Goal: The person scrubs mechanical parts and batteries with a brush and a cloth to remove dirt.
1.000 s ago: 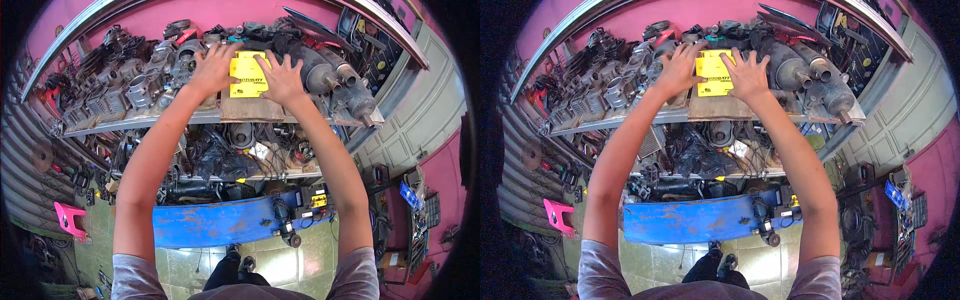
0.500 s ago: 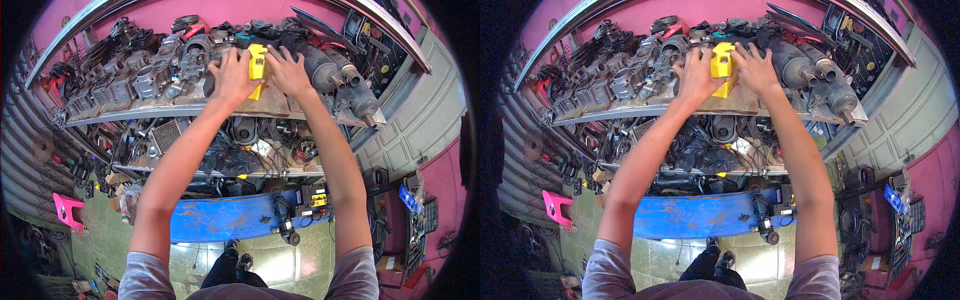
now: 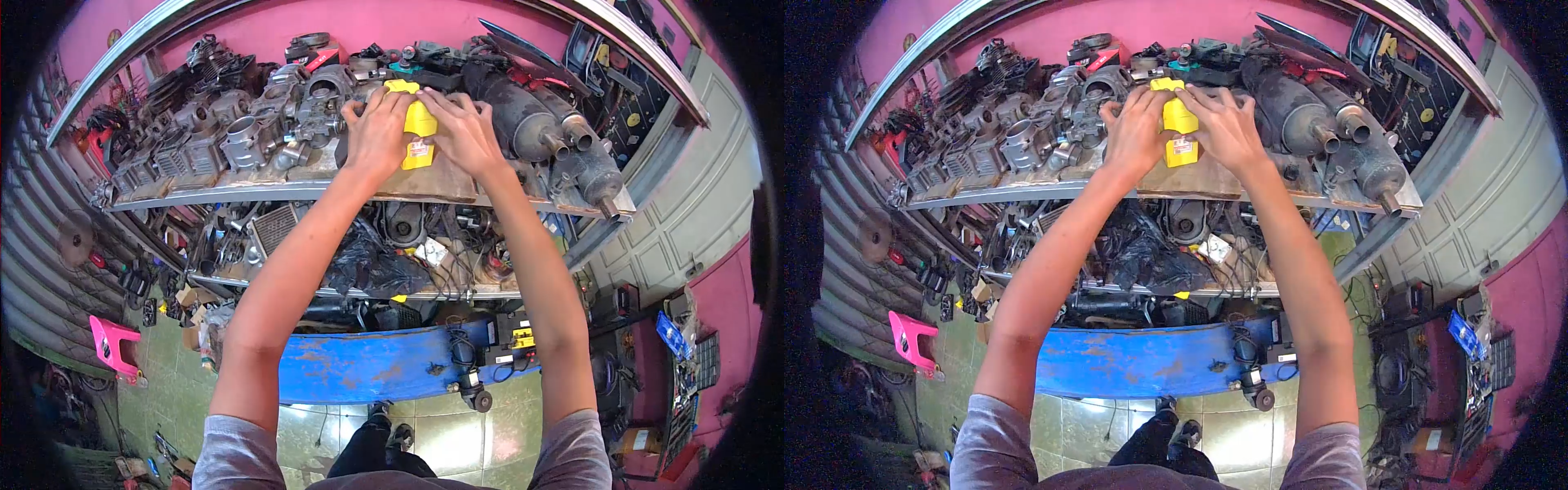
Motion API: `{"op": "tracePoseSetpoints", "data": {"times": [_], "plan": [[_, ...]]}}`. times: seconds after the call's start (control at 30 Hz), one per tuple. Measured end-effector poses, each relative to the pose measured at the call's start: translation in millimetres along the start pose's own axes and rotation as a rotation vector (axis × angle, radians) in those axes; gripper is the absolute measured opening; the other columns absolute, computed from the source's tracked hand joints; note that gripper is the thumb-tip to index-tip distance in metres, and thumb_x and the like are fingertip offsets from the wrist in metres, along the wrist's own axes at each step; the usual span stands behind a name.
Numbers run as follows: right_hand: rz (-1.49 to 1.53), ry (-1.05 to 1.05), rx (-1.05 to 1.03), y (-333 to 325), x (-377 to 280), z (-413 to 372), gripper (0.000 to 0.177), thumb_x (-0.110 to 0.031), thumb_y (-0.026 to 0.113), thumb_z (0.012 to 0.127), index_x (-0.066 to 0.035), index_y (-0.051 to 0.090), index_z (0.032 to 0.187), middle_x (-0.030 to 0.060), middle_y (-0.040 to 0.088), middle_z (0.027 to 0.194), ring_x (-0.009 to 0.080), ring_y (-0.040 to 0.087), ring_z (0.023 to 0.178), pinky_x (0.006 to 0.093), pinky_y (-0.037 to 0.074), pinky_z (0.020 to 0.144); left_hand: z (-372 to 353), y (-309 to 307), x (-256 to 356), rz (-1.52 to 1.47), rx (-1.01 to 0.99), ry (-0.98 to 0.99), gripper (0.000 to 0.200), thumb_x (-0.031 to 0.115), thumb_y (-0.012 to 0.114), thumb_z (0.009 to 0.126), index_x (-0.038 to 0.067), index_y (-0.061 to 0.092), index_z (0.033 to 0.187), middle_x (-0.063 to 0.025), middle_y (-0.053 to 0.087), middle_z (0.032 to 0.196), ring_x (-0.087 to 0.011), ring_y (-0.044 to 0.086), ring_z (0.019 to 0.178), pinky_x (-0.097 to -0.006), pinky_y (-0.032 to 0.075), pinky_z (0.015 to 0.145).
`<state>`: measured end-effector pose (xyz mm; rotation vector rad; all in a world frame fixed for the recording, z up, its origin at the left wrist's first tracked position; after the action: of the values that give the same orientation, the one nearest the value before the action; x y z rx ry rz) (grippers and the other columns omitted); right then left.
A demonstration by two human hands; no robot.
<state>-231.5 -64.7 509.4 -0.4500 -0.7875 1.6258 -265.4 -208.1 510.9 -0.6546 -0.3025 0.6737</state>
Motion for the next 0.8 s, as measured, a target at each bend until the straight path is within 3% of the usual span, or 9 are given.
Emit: {"op": "tracePoseSetpoints", "data": {"times": [0.1,0.33,0.4,0.47,0.53,0.6,0.67,0.73,0.8], "plan": [[-0.081,-0.05,0.135,-4,-10,7,0.074,-0.024,0.084,0.071,-0.023,0.058,0.14,-0.0054,0.06,0.143,0.0273,0.055,0.119,0.0577,0.037,0.097,4,0,-12,0.03,0.032,0.046,0.063,0.019,0.084,0.075,0.016,0.06,0.133,-0.0053,0.063,0.133,-0.0217,0.049,0.136,-0.0551,0.03,0.1],[-0.18,-0.02,0.128,24,-20,37,0.062,-0.017,0.083,0.073,-0.018,0.061,0.131,-0.0019,0.068,0.125,0.0309,0.056,0.119,0.0671,0.033,0.101,27,21,-51,0.122,-0.078,0.11,0.062,0.019,0.084,0.074,0.015,0.061,0.131,-0.0077,0.069,0.128,-0.0251,0.046,0.14,-0.0603,0.028,0.104],[-0.177,-0.018,0.117,33,-16,44,0.06,-0.017,0.083,0.074,-0.019,0.061,0.13,-0.001,0.069,0.124,0.0309,0.057,0.119,0.0682,0.033,0.101,34,25,-54,0.153,-0.048,0.134,0.063,0.017,0.083,0.074,0.017,0.061,0.133,-0.0097,0.067,0.129,-0.0266,0.049,0.138,-0.0607,0.029,0.103],[-0.202,0.011,0.053,43,-9,51,0.065,-0.021,0.082,0.073,-0.016,0.061,0.134,0.0003,0.064,0.138,0.0322,0.057,0.122,0.0645,0.036,0.1,45,31,-57,0.252,-0.042,0.112,0.063,0.019,0.084,0.073,0.016,0.061,0.132,-0.0118,0.066,0.13,-0.0276,0.05,0.136,-0.0633,0.029,0.104],[-0.177,0.008,0.041,60,4,58,0.066,-0.022,0.082,0.074,-0.018,0.06,0.136,0.0003,0.063,0.139,0.0313,0.057,0.123,0.0635,0.037,0.099,54,37,-61,0.24,-0.087,0.104,0.068,0.02,0.086,0.07,0.015,0.06,0.133,-0.0145,0.064,0.133,-0.0281,0.051,0.136,-0.0651,0.029,0.105],[-0.124,-0.02,0.137,68,12,63,0.058,-0.02,0.083,0.074,-0.02,0.061,0.129,-0.0013,0.069,0.124,0.0282,0.06,0.116,0.0683,0.037,0.096,63,45,-65,0.264,-0.134,0.086,0.071,0.022,0.087,0.069,0.015,0.06,0.134,-0.0144,0.062,0.135,-0.0277,0.051,0.135,-0.0641,0.029,0.106],[-0.142,-0.03,0.142,77,19,70,0.059,-0.022,0.082,0.075,-0.022,0.061,0.13,-0.0016,0.069,0.125,0.0275,0.06,0.116,0.0686,0.037,0.095,73,51,-68,0.299,-0.19,0.088,0.068,0.024,0.085,0.072,0.015,0.059,0.135,-0.0125,0.063,0.134,-0.0277,0.051,0.135,-0.0635,0.028,0.107],[-0.171,0.01,0.066,88,25,80,0.059,-0.022,0.081,0.077,-0.022,0.06,0.132,-0.0025,0.069,0.126,0.027,0.06,0.118,0.0684,0.038,0.095,87,67,-80,0.357,-0.28,0.047,0.082,0.039,0.087,0.073,0.019,0.051,0.144,-0.0102,0.057,0.141,-0.0275,0.042,0.141,-0.0705,0.019,0.113],[-0.197,0.027,0.038,98,28,88,0.06,-0.022,0.081,0.077,-0.023,0.059,0.133,-0.0028,0.068,0.127,0.0267,0.06,0.119,0.0682,0.038,0.095,97,71,-91,0.357,-0.266,0.102,0.082,0.037,0.088,0.072,0.017,0.052,0.143,-0.0101,0.057,0.14,-0.028,0.044,0.139,-0.0693,0.021,0.111]]}}
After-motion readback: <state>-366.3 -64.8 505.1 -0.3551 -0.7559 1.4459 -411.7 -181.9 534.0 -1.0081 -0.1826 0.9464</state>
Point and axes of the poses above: each hand's wrist, its own z-axis towards the middle knuckle, its own y-axis out of the palm, x = y × z, the point moved 6 cm from there along z, towards the middle knuckle
